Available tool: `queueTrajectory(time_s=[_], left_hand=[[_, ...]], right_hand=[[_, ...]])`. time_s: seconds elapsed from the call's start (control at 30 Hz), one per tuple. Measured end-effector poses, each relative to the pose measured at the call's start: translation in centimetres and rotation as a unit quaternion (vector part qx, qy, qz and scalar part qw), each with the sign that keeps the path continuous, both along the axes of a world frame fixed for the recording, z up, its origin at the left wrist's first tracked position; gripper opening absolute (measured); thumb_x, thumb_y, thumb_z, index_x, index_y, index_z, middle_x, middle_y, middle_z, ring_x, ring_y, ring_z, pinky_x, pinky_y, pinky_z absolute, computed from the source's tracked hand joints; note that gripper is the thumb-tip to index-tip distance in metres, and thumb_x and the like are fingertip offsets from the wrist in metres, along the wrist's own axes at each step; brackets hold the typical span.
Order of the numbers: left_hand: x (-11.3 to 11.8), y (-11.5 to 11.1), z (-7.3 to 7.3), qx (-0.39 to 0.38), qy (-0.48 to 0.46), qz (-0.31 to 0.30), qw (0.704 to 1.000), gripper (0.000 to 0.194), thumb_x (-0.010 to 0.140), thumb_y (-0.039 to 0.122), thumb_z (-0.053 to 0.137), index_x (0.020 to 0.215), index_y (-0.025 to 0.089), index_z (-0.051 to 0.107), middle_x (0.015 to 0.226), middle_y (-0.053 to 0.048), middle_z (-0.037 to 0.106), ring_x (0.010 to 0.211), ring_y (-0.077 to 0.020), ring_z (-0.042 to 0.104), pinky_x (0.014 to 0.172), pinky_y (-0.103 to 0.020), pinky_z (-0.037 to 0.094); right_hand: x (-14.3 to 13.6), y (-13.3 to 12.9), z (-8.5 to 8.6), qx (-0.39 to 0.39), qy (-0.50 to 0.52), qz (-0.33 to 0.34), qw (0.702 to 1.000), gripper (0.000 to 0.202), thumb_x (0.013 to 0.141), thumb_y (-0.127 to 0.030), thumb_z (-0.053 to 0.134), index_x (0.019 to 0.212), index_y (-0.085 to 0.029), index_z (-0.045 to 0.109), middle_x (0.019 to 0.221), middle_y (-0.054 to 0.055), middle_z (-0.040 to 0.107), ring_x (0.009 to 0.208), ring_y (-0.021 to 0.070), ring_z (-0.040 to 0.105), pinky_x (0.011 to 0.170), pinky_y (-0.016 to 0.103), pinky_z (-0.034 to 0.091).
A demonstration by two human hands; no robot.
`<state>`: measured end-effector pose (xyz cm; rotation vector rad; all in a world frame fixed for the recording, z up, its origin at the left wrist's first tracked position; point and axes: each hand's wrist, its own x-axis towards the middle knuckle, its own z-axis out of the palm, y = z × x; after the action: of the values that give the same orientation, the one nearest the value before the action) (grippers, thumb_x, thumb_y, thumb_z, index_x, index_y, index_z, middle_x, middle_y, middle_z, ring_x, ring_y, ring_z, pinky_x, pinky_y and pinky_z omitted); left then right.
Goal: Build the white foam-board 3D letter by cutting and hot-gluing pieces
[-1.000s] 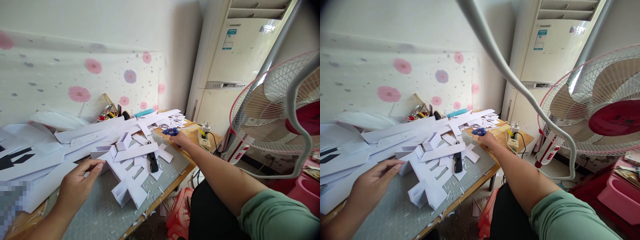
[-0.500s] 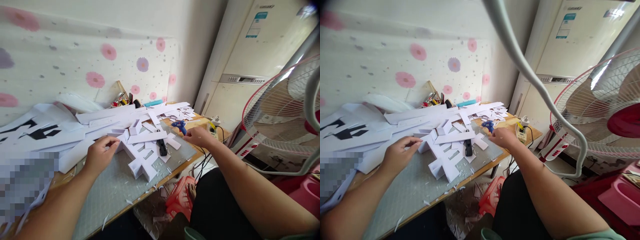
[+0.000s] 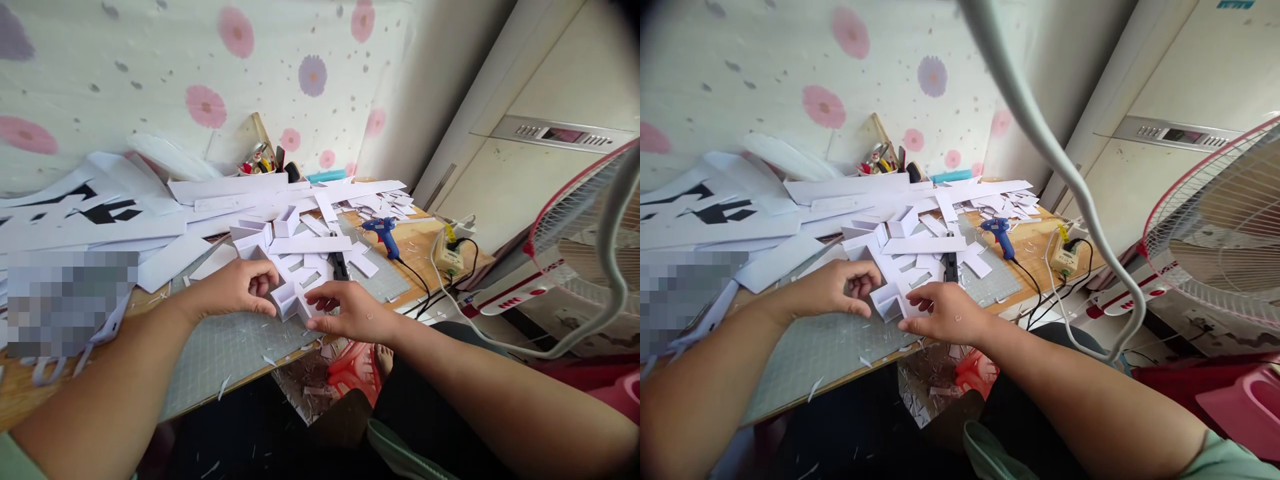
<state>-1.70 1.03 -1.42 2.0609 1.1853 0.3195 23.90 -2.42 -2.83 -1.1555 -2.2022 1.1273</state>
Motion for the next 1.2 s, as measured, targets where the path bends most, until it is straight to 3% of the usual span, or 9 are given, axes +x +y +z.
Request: queueTrajectory(time_s=[0.13, 0.43, 1.2], left_hand=[[0.5, 0.0, -0.3, -0.017, 0.029, -0.019, 0.999, 0.044, 0.059, 0.050, 0.077, 0.087, 0.020, 0.060, 0.072, 0.002, 0.061, 0.067, -0.0152, 0.055, 0.060, -0.024, 0.041], [0.9, 0.2, -0.8, 0.041, 0.042, -0.059, 0.997, 0.033, 0.066, 0.047, 0.072, 0.080, 0.018, 0.067, 0.072, 0.001, 0.061, 0.069, -0.0157, 0.055, 0.061, -0.024, 0.035], [0.9, 0.3, -1.2, 0.062, 0.030, -0.078, 0.995, 0.030, 0.067, 0.047, 0.072, 0.077, 0.018, 0.070, 0.073, 0.000, 0.063, 0.071, -0.0166, 0.055, 0.064, -0.025, 0.034]], right_hand=[[-0.4, -0.4, -0.1, 0.007, -0.014, 0.002, 1.000, 0.047, 0.074, -0.039, 0.071, 0.112, -0.013, 0.068, 0.095, 0.009, 0.070, 0.083, 0.0193, 0.064, 0.075, 0.030, 0.049], [-0.9, -0.6, -0.3, 0.018, -0.001, 0.019, 1.000, 0.026, 0.077, -0.024, 0.062, 0.100, -0.017, 0.071, 0.092, 0.004, 0.071, 0.081, 0.0158, 0.062, 0.075, 0.026, 0.047], [-1.1, -0.6, -0.3, 0.001, 0.002, 0.012, 1.000, 0.031, 0.075, -0.019, 0.060, 0.103, -0.015, 0.071, 0.089, 0.003, 0.071, 0.079, 0.0152, 0.062, 0.072, 0.024, 0.047]])
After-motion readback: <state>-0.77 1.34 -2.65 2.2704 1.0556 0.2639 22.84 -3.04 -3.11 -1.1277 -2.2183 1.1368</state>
